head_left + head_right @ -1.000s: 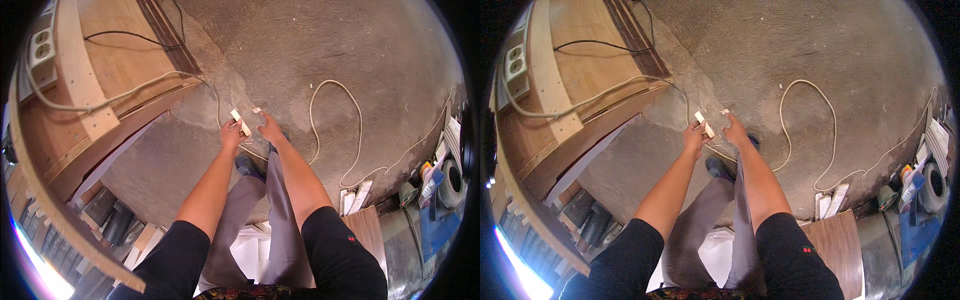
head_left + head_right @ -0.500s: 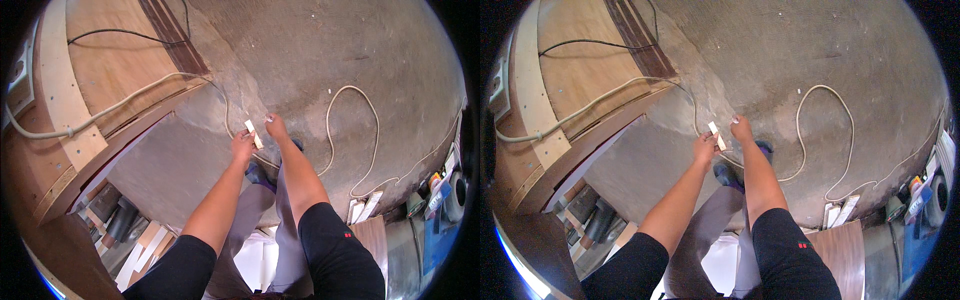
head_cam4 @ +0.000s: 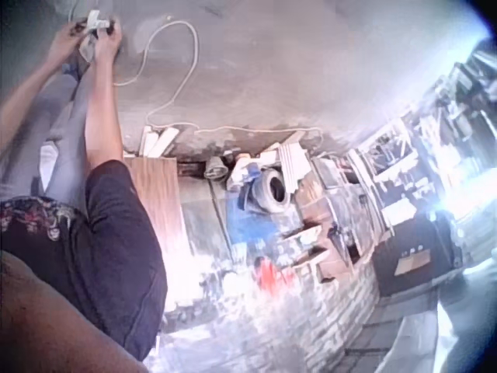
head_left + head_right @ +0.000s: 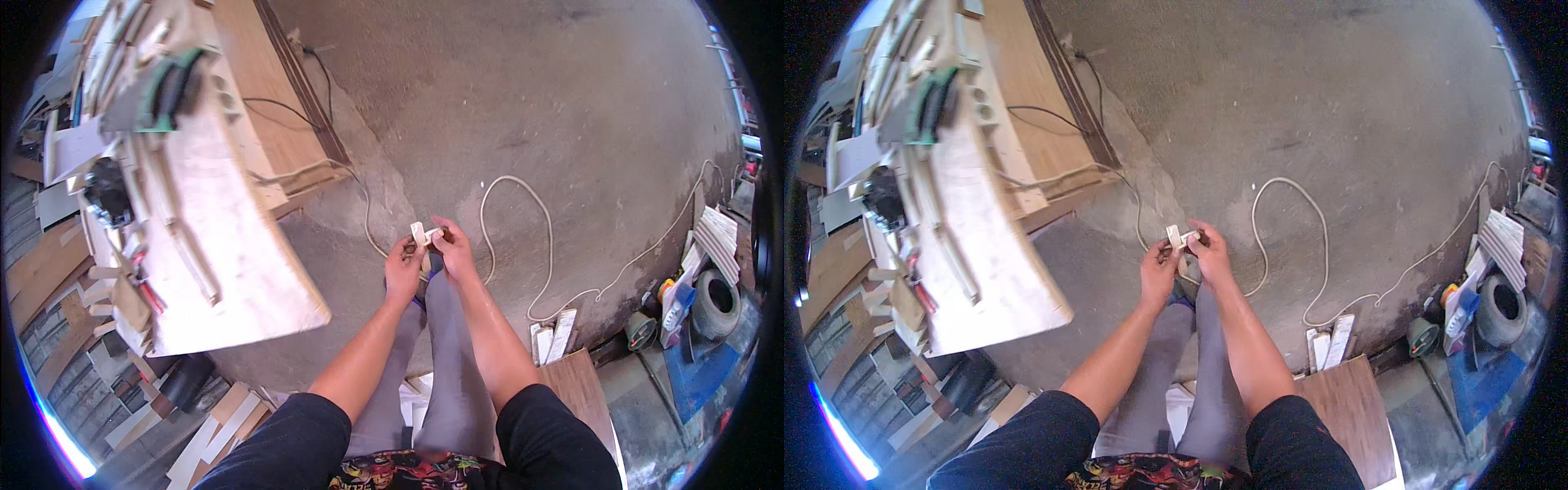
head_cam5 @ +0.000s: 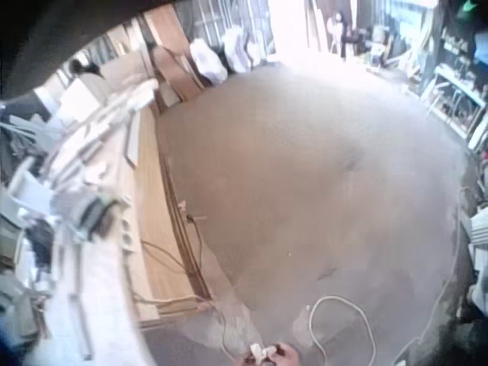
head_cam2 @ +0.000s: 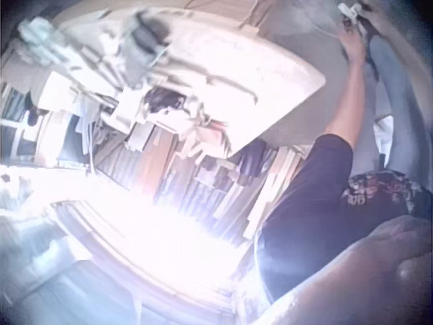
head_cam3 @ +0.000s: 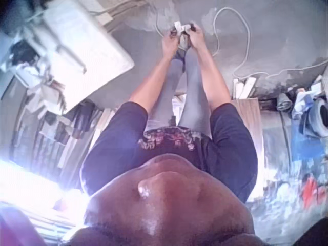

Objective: The person hammers a nail into a wooden joint, fits small wooden boards together to form a structure, and uses a hand saw to trim a small piece of wood.

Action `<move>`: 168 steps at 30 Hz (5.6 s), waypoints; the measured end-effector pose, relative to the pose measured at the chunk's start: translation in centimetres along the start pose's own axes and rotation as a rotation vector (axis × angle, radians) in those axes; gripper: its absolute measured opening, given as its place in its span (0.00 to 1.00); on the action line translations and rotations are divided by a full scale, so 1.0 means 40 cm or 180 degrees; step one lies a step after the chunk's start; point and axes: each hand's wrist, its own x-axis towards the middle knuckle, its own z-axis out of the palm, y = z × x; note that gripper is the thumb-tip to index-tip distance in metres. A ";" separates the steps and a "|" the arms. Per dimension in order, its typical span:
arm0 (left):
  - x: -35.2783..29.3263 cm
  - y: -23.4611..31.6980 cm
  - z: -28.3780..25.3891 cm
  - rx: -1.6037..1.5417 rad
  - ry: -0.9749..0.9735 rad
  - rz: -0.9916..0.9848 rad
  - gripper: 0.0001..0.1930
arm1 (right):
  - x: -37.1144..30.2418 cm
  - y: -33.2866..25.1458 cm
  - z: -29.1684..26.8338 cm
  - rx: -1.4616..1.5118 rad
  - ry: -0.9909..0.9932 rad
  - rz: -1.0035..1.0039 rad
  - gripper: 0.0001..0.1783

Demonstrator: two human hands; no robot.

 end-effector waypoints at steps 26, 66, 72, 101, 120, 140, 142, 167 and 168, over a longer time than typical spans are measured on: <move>-0.582 0.633 -0.876 -0.1622 0.0834 0.0504 0.17 | -0.646 -0.191 1.124 -0.2261 -0.1878 -0.0330 0.09; -0.185 0.759 -1.253 -0.1167 0.0879 -0.0235 0.20 | -0.168 -0.114 1.463 -0.3713 -0.0450 -0.1584 0.12; -0.138 0.741 -1.265 -0.1339 0.1091 -0.0024 0.20 | -0.212 -0.127 1.516 -0.3753 -0.0191 -0.2281 0.15; -0.235 0.587 -1.414 -0.1792 0.2461 0.0712 0.09 | -0.337 0.021 1.690 -0.6020 -0.2142 -0.2969 0.28; -0.494 0.701 -1.495 -0.2396 0.1626 0.1424 0.25 | -0.626 -0.049 1.843 -0.3404 -0.2848 -0.1939 0.20; -1.126 0.392 -1.797 -0.0789 0.4080 0.1820 0.33 | -1.262 0.469 1.966 -0.3404 -0.3809 -0.2221 0.16; -1.171 0.355 -1.831 -0.0758 0.4309 0.1898 0.33 | -1.320 0.531 1.961 -0.3537 -0.3931 -0.2171 0.16; -1.513 0.123 -2.128 -0.0747 0.4158 0.2486 0.15 | -1.544 0.823 2.118 -0.3492 -0.4163 -0.1896 0.15; -1.519 0.142 -2.143 -0.0887 0.3997 0.2281 0.12 | -1.541 0.817 2.137 -0.3681 -0.4221 -0.2063 0.14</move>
